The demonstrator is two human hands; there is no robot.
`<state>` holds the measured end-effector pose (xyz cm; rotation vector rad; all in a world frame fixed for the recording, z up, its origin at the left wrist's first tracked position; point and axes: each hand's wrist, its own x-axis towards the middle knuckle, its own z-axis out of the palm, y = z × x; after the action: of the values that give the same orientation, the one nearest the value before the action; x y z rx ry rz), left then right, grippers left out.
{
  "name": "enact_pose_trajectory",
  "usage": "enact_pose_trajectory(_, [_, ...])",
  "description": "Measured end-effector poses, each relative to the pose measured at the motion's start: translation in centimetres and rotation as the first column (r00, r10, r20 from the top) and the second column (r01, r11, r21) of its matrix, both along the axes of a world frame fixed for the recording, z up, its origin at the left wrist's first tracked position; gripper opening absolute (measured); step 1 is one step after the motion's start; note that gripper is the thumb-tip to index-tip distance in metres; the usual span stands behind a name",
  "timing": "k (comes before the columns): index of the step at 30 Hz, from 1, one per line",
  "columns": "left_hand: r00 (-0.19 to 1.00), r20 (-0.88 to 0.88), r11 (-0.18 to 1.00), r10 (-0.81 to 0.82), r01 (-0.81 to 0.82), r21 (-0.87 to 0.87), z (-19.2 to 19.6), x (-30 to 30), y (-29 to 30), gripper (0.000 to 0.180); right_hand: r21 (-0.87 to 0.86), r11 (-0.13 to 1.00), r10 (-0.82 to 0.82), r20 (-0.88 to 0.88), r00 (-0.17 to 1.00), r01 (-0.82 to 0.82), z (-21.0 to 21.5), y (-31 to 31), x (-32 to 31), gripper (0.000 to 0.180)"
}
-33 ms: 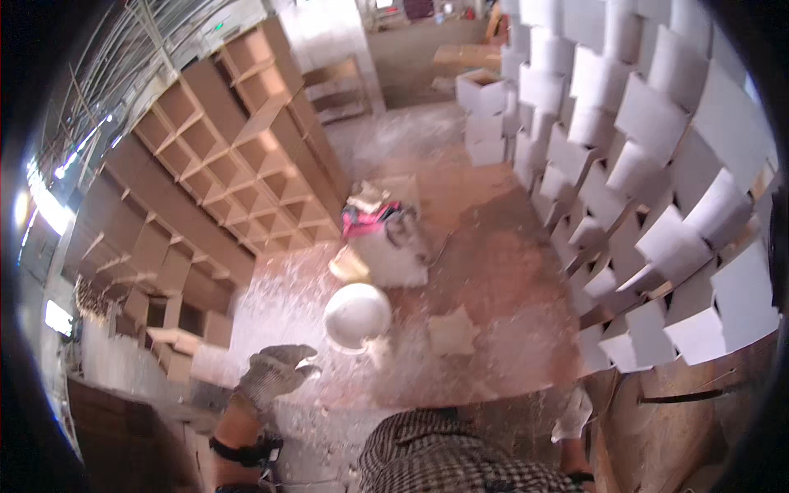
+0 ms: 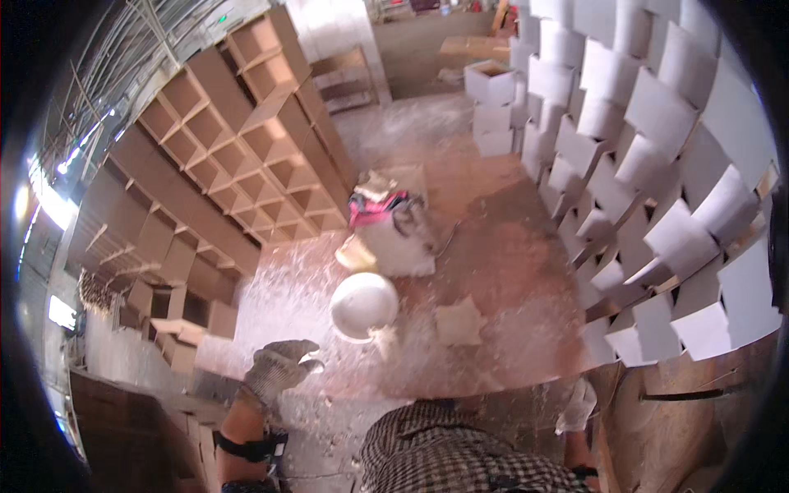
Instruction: Applying adhesive and white paper sheets to the exterior of small wooden boxes in a factory setting.
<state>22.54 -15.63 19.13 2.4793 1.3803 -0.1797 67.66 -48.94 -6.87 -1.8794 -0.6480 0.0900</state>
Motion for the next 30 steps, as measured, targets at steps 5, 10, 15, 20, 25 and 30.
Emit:
enact_pose_trajectory(5, [0.992,-0.019,0.990,0.126,-0.127,-0.054,-2.9,-5.2,0.3,0.043,-0.092,0.970,0.200,-0.235,0.951,-0.227,8.7,7.6,-3.9,0.023])
enact_pose_trajectory(10, [0.982,0.129,0.989,0.140,-0.145,0.023,-6.3,-8.0,4.3,0.041,-0.364,0.737,0.646,0.130,0.752,-0.569,9.9,16.0,-8.9,0.023])
enact_pose_trajectory(15, [0.956,0.292,0.982,-0.006,-0.049,0.182,-6.7,-9.2,11.5,0.041,-0.500,0.614,0.781,0.278,0.559,-0.610,6.7,23.6,-15.2,0.040])
enact_pose_trajectory(20, [0.907,0.369,0.902,-0.202,0.026,0.432,-4.8,-9.0,19.1,0.053,-0.538,0.608,0.781,0.274,0.562,-0.584,7.6,28.6,-24.9,0.062])
enact_pose_trajectory(25, [0.847,0.426,0.850,-0.318,0.055,0.525,-3.6,-5.4,25.7,0.060,-0.075,0.739,0.657,-0.146,0.740,-0.670,1.1,28.8,-29.2,0.065])
enact_pose_trajectory(30, [0.758,0.536,0.840,-0.373,0.030,0.542,-3.1,-1.6,30.7,0.059,0.107,0.869,0.484,-0.389,0.784,-0.483,4.6,29.9,-30.3,0.054])
